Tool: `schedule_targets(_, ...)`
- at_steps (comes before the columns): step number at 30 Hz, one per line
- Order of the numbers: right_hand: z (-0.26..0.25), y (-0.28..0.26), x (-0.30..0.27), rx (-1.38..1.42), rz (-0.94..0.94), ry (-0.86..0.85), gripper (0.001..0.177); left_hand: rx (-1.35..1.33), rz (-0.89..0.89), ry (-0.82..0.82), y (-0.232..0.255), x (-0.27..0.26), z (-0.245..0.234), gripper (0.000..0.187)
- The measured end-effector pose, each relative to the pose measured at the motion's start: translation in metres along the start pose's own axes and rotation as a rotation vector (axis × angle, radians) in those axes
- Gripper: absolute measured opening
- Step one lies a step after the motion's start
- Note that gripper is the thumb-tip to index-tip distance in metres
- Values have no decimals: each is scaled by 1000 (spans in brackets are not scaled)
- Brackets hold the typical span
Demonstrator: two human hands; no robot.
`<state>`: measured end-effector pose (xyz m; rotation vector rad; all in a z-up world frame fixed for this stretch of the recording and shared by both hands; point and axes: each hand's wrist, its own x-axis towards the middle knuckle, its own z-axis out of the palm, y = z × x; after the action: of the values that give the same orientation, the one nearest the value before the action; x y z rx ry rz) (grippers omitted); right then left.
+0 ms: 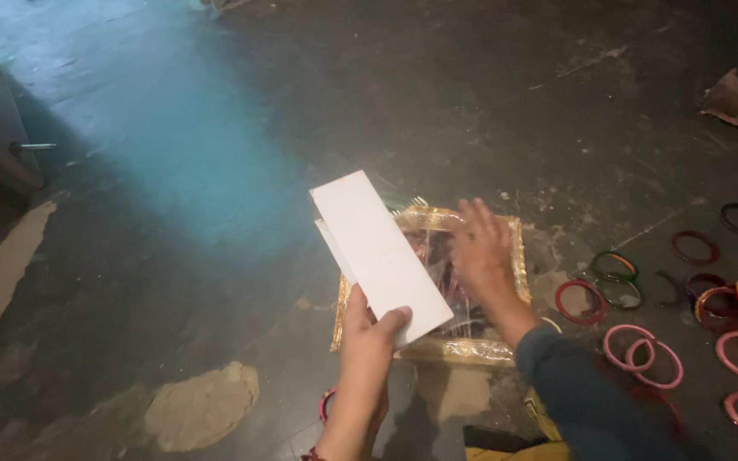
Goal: The person sits on the floor and wipes a white rectangular box with a yellow cloth. They then pick up various colorful bangles from the floor, wipe each one individually with the cloth, and place them into the box.
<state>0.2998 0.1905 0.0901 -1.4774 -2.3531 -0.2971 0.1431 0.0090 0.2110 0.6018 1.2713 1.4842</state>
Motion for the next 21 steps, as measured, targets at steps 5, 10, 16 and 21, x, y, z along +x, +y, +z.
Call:
schedule_targets(5,2,-32,8,101,-166,-109,73,35,-42,-6,-4,0,2,53)
schedule_targets(10,6,-27,-1,175,-104,-346,69,-28,-14,-67,-8,-1,5,57)
schedule_targets(16,28,-17,23,267,10,-590,67,-2,-67,-61,-8,1,5,58)
schedule_targets(21,18,-2,12,636,57,-169,52,56,-54,-95,-14,2,0,60)
